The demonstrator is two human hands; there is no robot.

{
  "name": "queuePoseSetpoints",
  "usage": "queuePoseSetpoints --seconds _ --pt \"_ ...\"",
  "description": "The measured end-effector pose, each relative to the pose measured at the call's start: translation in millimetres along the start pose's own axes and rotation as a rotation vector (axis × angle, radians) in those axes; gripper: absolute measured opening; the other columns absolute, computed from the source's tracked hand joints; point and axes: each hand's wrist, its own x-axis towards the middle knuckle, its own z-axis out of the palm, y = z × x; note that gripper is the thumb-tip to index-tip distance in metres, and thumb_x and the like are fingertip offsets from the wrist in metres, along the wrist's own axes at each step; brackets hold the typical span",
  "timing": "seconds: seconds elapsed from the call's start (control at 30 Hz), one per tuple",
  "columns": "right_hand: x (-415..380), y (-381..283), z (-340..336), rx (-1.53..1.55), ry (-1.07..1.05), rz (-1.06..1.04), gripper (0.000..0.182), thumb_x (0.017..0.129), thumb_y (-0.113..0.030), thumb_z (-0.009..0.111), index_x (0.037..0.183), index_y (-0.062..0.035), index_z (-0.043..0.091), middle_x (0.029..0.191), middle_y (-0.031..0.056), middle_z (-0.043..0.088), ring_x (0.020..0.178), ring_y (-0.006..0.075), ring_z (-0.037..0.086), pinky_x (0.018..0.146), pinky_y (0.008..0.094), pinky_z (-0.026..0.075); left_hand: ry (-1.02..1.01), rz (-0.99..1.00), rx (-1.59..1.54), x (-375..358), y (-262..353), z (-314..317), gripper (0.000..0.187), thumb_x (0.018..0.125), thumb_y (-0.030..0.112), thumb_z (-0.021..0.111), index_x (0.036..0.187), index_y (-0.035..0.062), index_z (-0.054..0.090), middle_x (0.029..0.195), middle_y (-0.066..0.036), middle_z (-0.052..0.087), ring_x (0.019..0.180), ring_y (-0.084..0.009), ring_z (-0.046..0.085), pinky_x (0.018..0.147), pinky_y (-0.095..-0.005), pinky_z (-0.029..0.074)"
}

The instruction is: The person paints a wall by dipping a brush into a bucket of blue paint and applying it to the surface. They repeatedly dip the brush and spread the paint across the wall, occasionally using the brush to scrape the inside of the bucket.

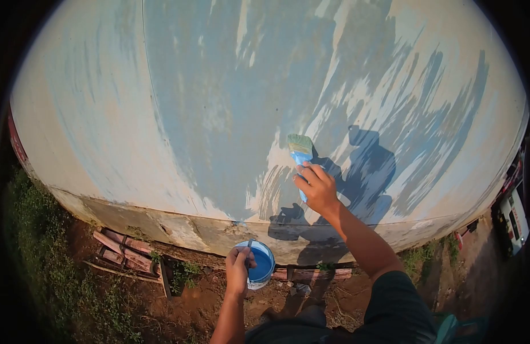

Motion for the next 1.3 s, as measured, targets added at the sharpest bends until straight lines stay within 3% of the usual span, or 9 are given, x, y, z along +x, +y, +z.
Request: queuePoseSetpoints --seconds 0.17,0.23,0.33,0.7,0.93,1.03,1.1,1.17,1.3 --pt "-77.4 -46.1 68.3 -0.085 -0.153 -0.08 0.02 0.078 -0.009 0.075 0.097 -0.0105 0.069 0.112 0.0044 0.065 0.109 0.0273 0.064 0.079 0.0344 0.062 -0.01 0.023 0.01 2.1 6.5 -4.0 0.016 0.102 0.017 0.059 0.095 0.0032 0.06 0.082 -0.004 0.061 0.067 -0.0128 0.056 0.065 -0.0286 0.046" --pt "-99.7 -66.8 81.9 0.284 -0.475 -0.001 0.023 0.078 -0.007 0.077 0.099 -0.01 0.069 0.111 0.0037 0.061 0.108 0.0279 0.061 0.078 0.038 0.062 0.009 0.035 0.02 1.6 7.1 -4.1 0.016 0.102 0.017 0.059 0.095 0.0035 0.06 0.081 -0.003 0.061 0.067 -0.0128 0.056 0.065 -0.0283 0.045" --pt "-98.8 -63.0 81.8 0.462 -0.601 0.241 0.029 0.073 -0.005 0.08 0.1 -0.0099 0.069 0.113 0.0036 0.059 0.108 0.0284 0.059 0.079 0.0426 0.06 0.008 0.053 0.023 1.9 9.8 -2.3 0.015 0.102 0.017 0.058 0.095 0.0035 0.06 0.081 -0.003 0.061 0.066 -0.0128 0.056 0.064 -0.028 0.045" --pt "48.5 12.6 -23.4 -0.078 0.16 0.156 0.036 0.063 0.002 0.08 0.095 -0.0099 0.069 0.103 0.0044 0.067 0.098 0.0247 0.066 0.076 0.0344 0.06 0.031 0.066 0.053 3.9 21.3 -0.3 0.018 0.102 0.018 0.057 0.093 0.003 0.06 0.079 -0.004 0.061 0.065 -0.0127 0.055 0.063 -0.0281 0.045" --pt "-62.2 -53.0 66.2 -0.051 -0.184 -0.047 0.027 0.071 -0.007 0.082 0.096 -0.0093 0.07 0.101 0.0048 0.067 0.096 0.0266 0.067 0.08 0.0376 0.062 0.059 0.065 0.063 -4.9 26.4 -1.2 0.02 0.104 0.019 0.052 0.101 0.0013 0.06 0.083 -0.005 0.063 0.066 -0.0131 0.057 0.064 -0.0286 0.046" --pt "-75.5 -65.7 67.7 0.287 -0.459 0.051 0.021 0.077 -0.007 0.08 0.096 -0.0071 0.071 0.1 0.008 0.065 0.094 0.0301 0.066 0.078 0.0405 0.06 0.066 0.077 0.064 -8.1 29.4 3.0 0.021 0.104 0.019 0.051 0.103 0.0003 0.061 0.084 -0.005 0.063 0.067 -0.0134 0.057 0.065 -0.0286 0.047" --pt "-78.6 -58.4 63.5 0.666 -0.59 0.426 0.016 0.083 -0.006 0.078 0.097 -0.0034 0.071 0.1 0.0115 0.064 0.089 0.034 0.066 0.074 0.0452 0.056 0.052 0.088 0.045 -13.6 34.4 10.5 0.019 0.103 0.019 0.054 0.098 0.0017 0.061 0.082 -0.004 0.062 0.067 -0.0133 0.056 0.065 -0.0289 0.046" --pt "-66.2 -48.6 36.1 0.697 -0.547 0.417 0.012 0.085 -0.002 0.073 0.096 0.0001 0.071 0.097 0.0133 0.064 0.083 0.0368 0.064 0.072 0.0463 0.052 0.038 0.103 0.024 -15.5 40.6 15.8 0.018 0.102 0.019 0.058 0.094 0.003 0.06 0.079 -0.004 0.06 0.066 -0.0131 0.055 0.065 -0.0292 0.045" --pt "-60.0 -34.4 -18.0 0.89 -0.191 0.84 0.007 0.088 -0.004 0.074 0.094 -0.0007 0.071 0.092 0.0115 0.068 0.085 0.0286 0.069 0.076 0.043 0.053 -0.002 0.102 0.01 -13.6 39.1 17.7 0.019 0.103 0.02 0.058 0.095 0.0027 0.06 0.08 -0.005 0.061 0.066 -0.0136 0.056 0.065 -0.0293 0.045"
